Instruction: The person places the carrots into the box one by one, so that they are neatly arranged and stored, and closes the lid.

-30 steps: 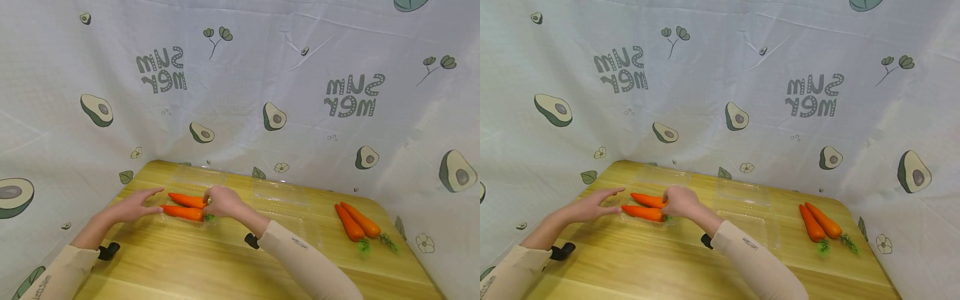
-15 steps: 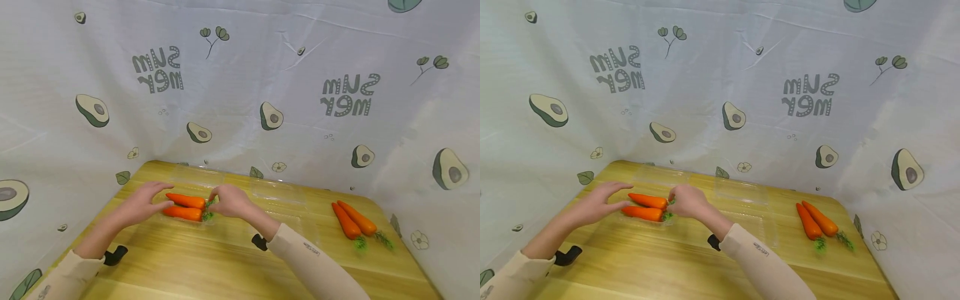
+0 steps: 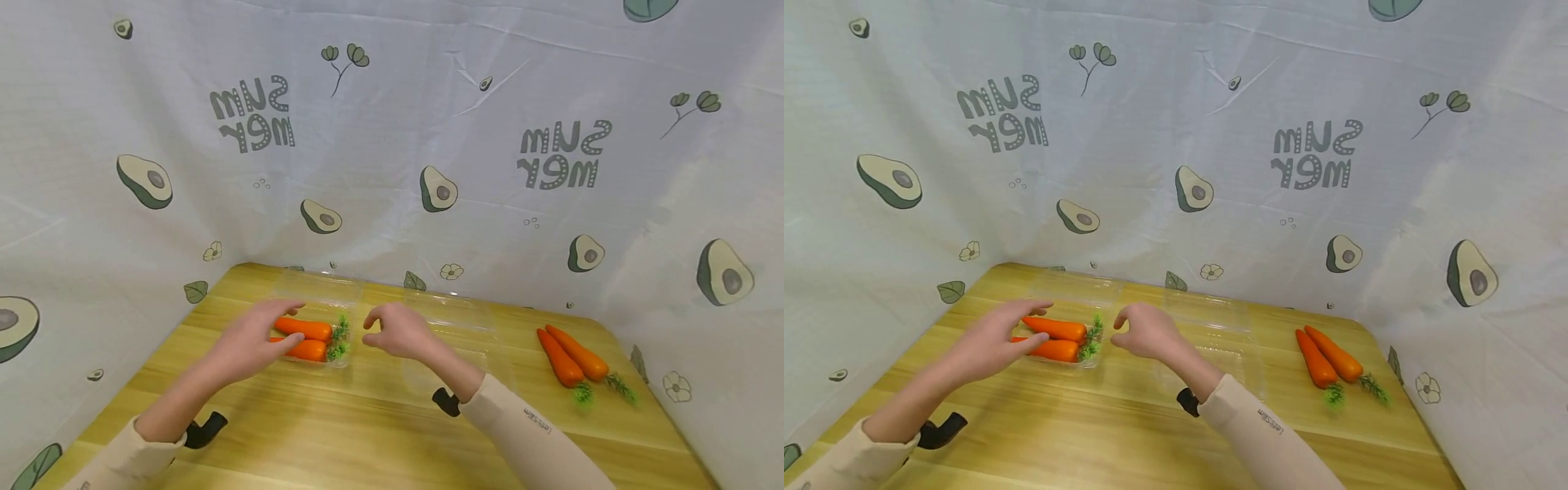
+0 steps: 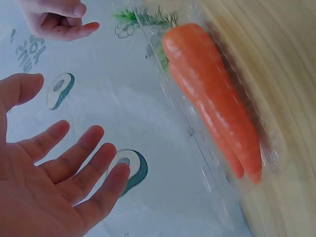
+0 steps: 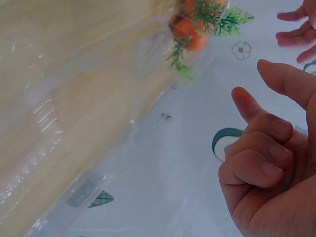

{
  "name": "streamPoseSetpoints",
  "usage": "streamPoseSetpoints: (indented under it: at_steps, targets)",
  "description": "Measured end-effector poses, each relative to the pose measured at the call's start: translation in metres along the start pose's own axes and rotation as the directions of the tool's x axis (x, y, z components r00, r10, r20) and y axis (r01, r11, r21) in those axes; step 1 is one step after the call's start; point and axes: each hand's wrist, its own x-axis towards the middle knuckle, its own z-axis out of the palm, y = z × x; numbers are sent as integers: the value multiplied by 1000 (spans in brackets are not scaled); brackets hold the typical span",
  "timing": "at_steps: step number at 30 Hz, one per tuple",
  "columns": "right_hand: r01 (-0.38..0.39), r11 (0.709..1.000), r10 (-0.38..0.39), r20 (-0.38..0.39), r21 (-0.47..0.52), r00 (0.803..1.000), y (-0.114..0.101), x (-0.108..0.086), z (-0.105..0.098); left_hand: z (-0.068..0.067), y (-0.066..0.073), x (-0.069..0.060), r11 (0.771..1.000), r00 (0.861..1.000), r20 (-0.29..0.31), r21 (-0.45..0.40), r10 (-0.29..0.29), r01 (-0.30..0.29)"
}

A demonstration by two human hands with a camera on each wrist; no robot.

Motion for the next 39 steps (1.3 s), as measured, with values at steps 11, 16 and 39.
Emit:
streamPoseSetpoints:
  at_steps: [11, 16, 39]
  targets:
    - [-19, 999, 21, -49, 48, 999, 26, -20, -2, 16, 24, -4, 998, 999, 49, -63, 2, 1]
    - [-67, 992, 73, -54, 108, 996, 36, -28, -2, 23, 33, -6, 996, 997, 69, -81, 32, -26]
    - [-153, 961, 188, -143, 229, 972, 77, -60, 3, 57, 63, 3, 986, 972, 213, -152, 101, -69]
